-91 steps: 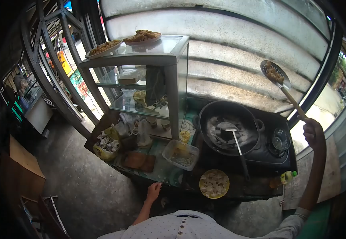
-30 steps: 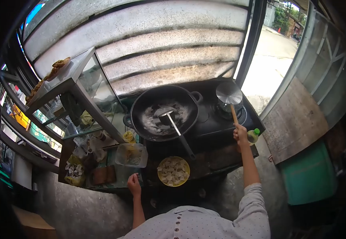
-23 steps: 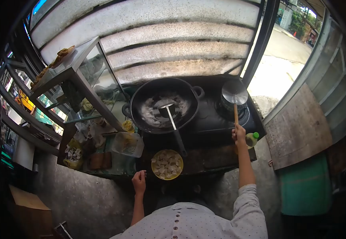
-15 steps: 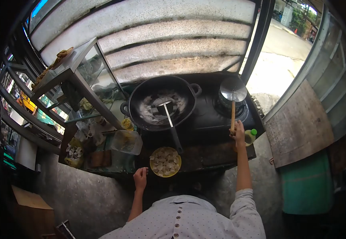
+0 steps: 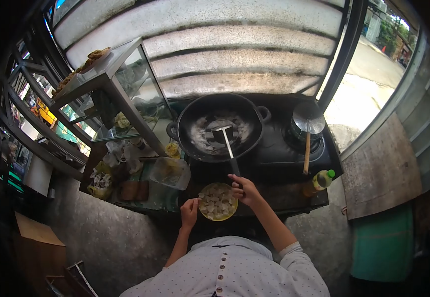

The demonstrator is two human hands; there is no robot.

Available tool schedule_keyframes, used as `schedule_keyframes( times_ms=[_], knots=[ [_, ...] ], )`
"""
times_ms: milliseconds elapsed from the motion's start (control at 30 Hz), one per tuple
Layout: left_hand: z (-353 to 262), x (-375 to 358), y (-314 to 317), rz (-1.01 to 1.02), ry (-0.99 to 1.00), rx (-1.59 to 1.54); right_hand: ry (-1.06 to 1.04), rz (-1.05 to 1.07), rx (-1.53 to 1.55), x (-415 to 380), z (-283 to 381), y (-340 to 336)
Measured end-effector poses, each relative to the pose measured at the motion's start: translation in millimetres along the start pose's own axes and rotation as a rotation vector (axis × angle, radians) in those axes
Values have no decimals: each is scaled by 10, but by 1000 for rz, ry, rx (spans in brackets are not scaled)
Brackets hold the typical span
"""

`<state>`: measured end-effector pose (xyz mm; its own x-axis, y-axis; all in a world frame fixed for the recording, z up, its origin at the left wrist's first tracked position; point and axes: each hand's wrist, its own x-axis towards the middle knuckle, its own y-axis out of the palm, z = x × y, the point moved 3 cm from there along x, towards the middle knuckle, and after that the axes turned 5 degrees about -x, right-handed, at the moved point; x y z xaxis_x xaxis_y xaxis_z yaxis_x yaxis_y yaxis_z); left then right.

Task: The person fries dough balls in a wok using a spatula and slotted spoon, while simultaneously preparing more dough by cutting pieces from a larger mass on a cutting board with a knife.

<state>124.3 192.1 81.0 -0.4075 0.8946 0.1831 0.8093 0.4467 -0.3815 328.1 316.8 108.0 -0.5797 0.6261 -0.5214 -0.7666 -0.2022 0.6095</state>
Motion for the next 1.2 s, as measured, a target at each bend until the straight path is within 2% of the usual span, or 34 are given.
schedule_keyframes(
  times_ms=[67, 100, 200, 267, 367, 600, 1200],
  knots=[
    [44, -49, -10, 10, -18, -21, -13, 106, 149, 99, 96, -34],
    [83, -68, -4, 25, -3, -12, 6, 30, 176, 64, 163, 39],
    [183, -122, -49, 51, -23, 22, 13, 89, 200, 7, 248, -32],
    [224, -129, -71, 62, -62, 42, 36, 159, 247, 7, 261, -133],
    [232, -146, -107, 24, -30, 27, 68, 428, 632, 22, 264, -200],
    [245, -141, -129, 22, -42, 8, 43, 595, 861, 8, 265, -251],
    [268, -248, -148, 42, -39, 21, 14, 574, 917, -35, 229, -384]
  ],
)
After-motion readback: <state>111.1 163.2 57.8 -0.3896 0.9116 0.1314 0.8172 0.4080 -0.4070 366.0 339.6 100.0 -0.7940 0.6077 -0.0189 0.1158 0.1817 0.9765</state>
